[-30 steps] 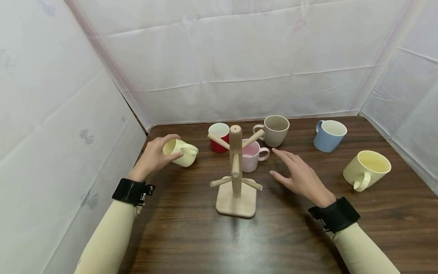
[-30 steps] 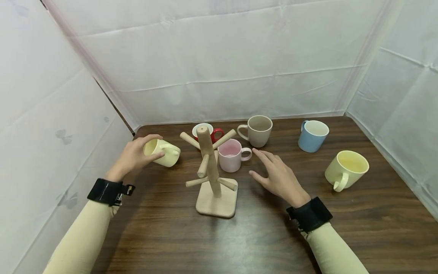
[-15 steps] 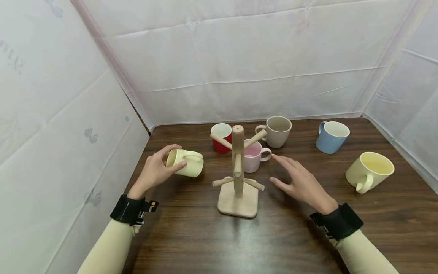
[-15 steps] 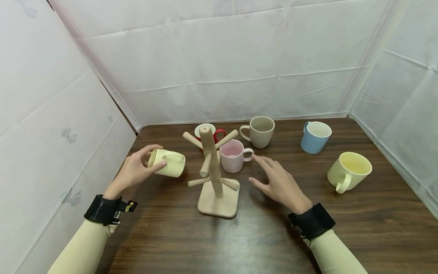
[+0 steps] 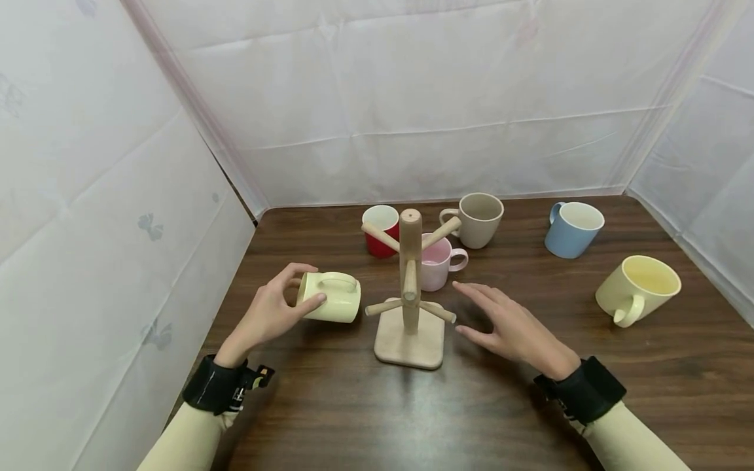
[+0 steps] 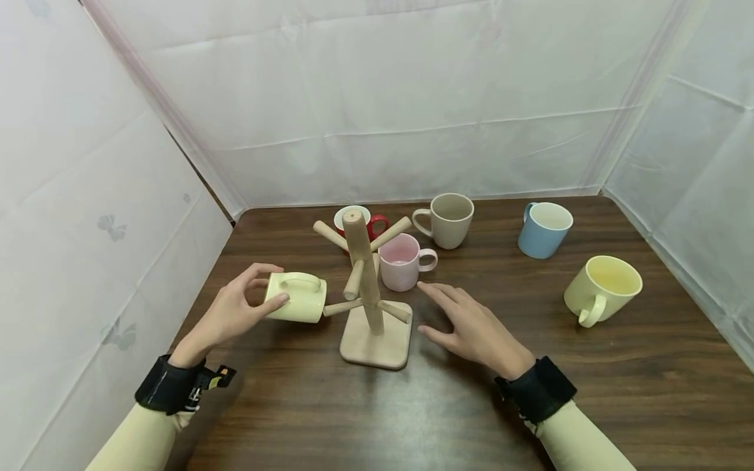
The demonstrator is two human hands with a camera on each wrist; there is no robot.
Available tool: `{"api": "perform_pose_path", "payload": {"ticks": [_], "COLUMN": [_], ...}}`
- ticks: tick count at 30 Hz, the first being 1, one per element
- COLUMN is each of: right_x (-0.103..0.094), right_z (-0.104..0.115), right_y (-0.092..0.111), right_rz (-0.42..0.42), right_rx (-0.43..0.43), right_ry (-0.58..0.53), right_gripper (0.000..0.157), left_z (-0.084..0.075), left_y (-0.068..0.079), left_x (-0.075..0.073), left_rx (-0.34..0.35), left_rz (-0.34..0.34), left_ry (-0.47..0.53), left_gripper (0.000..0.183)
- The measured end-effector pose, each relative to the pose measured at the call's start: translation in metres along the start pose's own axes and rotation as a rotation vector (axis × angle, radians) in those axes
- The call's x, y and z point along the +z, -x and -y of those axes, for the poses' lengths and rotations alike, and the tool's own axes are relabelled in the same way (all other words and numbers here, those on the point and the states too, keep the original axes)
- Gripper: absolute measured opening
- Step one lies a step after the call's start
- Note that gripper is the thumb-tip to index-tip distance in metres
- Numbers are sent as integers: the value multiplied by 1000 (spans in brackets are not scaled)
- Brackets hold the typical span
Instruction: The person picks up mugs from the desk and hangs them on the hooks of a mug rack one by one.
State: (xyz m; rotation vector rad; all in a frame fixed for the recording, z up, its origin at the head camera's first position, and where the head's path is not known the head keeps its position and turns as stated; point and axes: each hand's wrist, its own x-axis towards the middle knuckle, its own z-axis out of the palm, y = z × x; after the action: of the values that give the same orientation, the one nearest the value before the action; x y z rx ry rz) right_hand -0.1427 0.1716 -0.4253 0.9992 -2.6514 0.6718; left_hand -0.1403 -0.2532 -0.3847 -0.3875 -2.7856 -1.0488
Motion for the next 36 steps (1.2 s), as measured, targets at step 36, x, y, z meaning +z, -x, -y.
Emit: {"api": "perform_pose_path", "payload": {"ticks": [36], "right_x": [20], "right_z": [61], "right_y": [11], "right_rz": [81], "right_rx": [-111], "right_ry": [-112], "right_gripper": [78], "left_z": [-45], "left_y": [67], "left_x": [31], "left_rx": [-61], "left_rz": [123], "left_ry": [286], "left_gripper": [49]}}
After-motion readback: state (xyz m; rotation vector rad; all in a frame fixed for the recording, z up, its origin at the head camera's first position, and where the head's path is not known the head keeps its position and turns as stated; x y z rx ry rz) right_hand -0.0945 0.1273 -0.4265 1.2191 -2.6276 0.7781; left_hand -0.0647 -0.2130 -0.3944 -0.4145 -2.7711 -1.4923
